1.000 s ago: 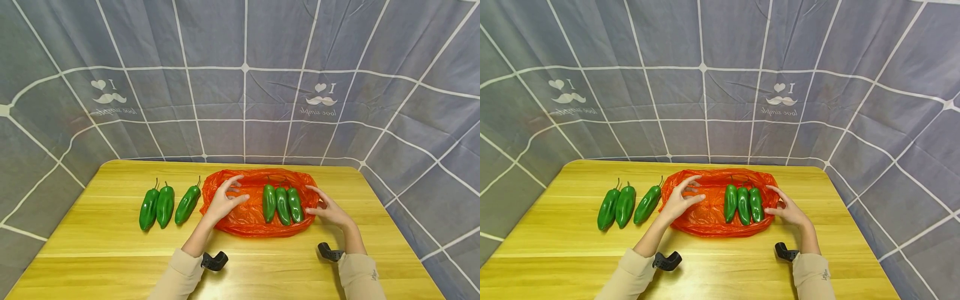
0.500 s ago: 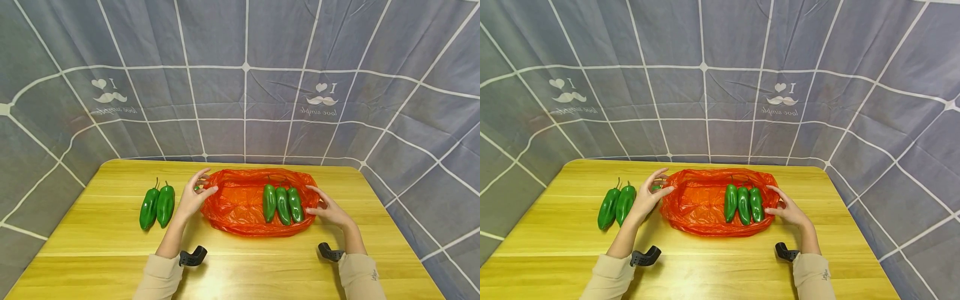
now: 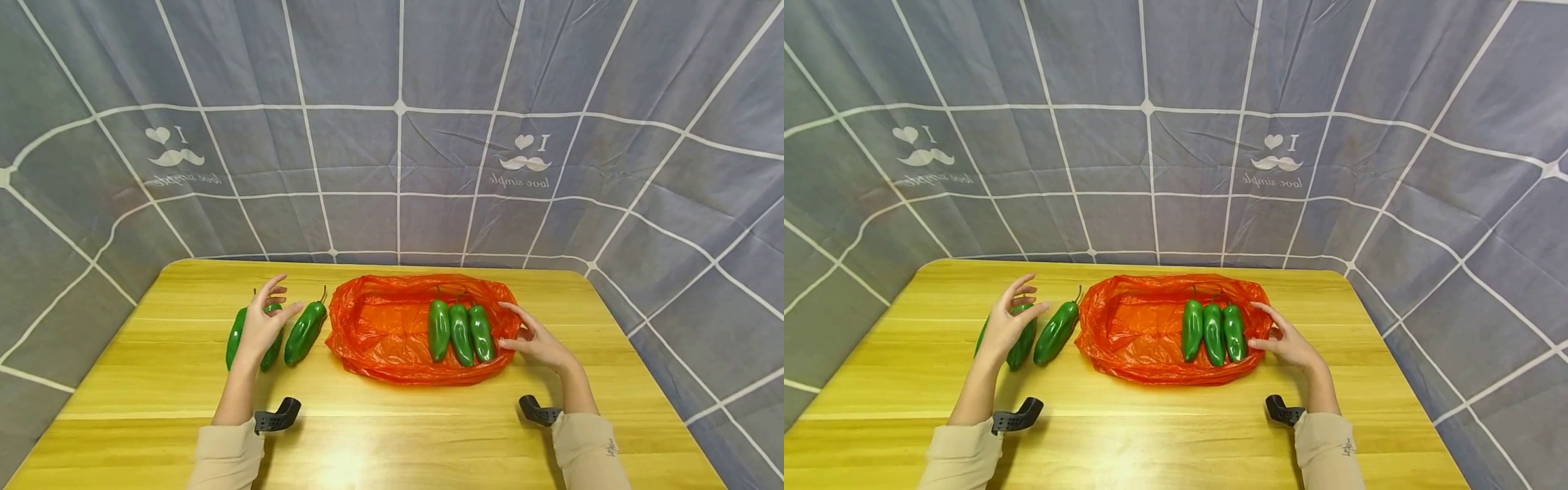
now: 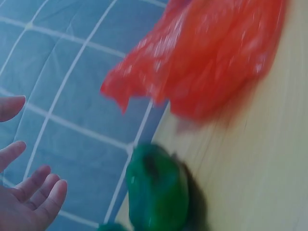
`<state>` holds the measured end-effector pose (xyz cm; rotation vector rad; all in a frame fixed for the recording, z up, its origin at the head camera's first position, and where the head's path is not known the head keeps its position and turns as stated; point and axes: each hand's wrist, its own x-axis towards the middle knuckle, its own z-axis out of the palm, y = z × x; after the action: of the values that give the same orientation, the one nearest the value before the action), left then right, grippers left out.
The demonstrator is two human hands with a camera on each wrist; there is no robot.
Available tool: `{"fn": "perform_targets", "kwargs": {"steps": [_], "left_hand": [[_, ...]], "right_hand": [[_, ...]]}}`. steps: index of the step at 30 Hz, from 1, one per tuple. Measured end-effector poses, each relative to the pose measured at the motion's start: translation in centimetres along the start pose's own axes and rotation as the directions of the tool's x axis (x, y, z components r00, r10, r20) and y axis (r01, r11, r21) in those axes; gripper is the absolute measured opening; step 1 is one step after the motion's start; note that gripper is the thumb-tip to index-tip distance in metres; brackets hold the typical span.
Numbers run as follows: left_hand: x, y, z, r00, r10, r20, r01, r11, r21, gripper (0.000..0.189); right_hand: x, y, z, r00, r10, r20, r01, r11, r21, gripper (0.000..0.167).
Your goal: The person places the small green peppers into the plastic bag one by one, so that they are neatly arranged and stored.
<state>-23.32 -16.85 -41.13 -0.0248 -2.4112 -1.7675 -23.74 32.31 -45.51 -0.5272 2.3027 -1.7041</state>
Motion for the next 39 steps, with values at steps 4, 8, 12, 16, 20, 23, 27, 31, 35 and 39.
{"fn": "perform_targets", "kwargs": {"steps": [4, 8, 12, 16, 20, 23, 27, 31, 35, 39], "left_hand": [[-0.1, -1.0, -1.6, 1.0, -0.011, -0.028, 0.012, 1.0, 0.018, 0.064], [-0.3, -1.9, -3.4, 0.999, -0.025, -0.046, 0.027, 0.998, 0.051, 0.066], [-0.7, -2.9, -5.1, 0.998, -0.033, -0.049, 0.038, 0.994, 0.101, 0.068], [-1.2, -3.9, -6.5, 0.997, -0.058, -0.042, 0.063, 0.989, 0.133, 0.07], [-1.4, -4.9, -7.6, 0.995, -0.099, 0.006, 0.097, 0.983, 0.154, 0.072], [-1.5, -5.6, -8.1, 0.991, -0.122, 0.058, 0.111, 0.98, 0.163, 0.074], [-1.5, -6.2, -8.5, 0.98, -0.153, 0.129, 0.128, 0.975, 0.183, 0.077], [-1.5, -6.5, -8.6, 0.967, -0.187, 0.171, 0.151, 0.968, 0.202, 0.078], [-1.6, -6.7, -8.7, 0.962, -0.189, 0.199, 0.149, 0.968, 0.2, 0.079], [-1.7, -6.9, -8.9, 0.959, -0.169, 0.228, 0.119, 0.969, 0.219, 0.08]], "right_hand": [[0.0, 0.0, 0.0, 1.0, 0.001, 0.0, -0.001, 1.0, 0.001, 0.071], [0.0, 0.0, 0.0, 1.0, -0.002, 0.002, 0.002, 1.0, -0.002, 0.071], [0.0, -0.1, -0.1, 1.0, -0.002, -0.001, 0.002, 1.0, 0.001, 0.071], [0.0, 0.1, -0.1, 1.0, -0.003, 0.0, 0.003, 1.0, 0.008, 0.071], [0.0, 0.1, -0.1, 1.0, -0.005, 0.005, 0.005, 1.0, 0.014, 0.071], [-0.1, 0.2, -0.1, 1.0, 0.004, 0.002, -0.004, 1.0, 0.019, 0.071], [-0.1, 0.2, -0.1, 1.0, 0.022, -0.007, -0.021, 1.0, 0.019, 0.071], [-0.2, 0.2, 0.0, 1.0, 0.028, -0.012, -0.028, 1.0, 0.006, 0.071], [-0.2, 0.2, 0.0, 1.0, 0.025, -0.015, -0.025, 1.0, -0.004, 0.071], [-0.1, 0.2, 0.0, 1.0, 0.021, -0.017, -0.022, 1.0, -0.006, 0.072]]}}
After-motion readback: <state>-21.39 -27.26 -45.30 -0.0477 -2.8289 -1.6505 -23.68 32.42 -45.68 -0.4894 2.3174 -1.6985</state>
